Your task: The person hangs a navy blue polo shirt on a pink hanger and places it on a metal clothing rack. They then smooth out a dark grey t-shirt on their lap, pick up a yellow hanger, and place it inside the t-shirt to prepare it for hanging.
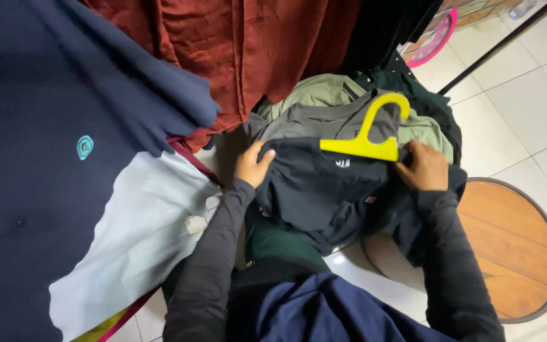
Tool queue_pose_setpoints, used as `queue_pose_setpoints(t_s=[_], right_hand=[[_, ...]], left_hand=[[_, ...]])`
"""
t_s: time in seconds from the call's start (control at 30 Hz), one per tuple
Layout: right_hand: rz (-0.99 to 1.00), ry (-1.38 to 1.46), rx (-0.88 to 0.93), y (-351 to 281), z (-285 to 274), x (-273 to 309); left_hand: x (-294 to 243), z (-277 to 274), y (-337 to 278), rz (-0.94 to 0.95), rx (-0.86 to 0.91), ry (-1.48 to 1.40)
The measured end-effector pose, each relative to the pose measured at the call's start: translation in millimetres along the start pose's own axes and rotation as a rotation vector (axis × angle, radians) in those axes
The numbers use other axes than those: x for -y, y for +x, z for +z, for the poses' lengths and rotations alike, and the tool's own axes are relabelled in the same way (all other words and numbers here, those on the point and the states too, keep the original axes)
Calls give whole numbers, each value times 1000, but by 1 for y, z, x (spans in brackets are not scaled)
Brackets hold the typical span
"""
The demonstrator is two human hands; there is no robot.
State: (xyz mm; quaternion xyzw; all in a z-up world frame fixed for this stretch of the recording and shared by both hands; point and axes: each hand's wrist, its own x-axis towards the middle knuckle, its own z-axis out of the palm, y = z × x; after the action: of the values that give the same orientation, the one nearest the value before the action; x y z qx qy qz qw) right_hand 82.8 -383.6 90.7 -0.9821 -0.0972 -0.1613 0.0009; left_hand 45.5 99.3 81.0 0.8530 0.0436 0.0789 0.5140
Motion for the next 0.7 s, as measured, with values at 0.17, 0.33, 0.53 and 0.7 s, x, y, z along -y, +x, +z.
queue_pose_setpoints(t_s=[0.17,0.33,0.53,0.7], right_hand=[[-76,-166,-159,56,17,29],[74,-19,-324,44,2,119],[211,60,-311,28,35,140],[201,177,-208,48,49,104]], left_hand=[[30,-14,50,81,-39,249],[-16,17,34,348,-208,492],[-37,94,-21,628,87,559],[-36,121,-43,432,414,746]])
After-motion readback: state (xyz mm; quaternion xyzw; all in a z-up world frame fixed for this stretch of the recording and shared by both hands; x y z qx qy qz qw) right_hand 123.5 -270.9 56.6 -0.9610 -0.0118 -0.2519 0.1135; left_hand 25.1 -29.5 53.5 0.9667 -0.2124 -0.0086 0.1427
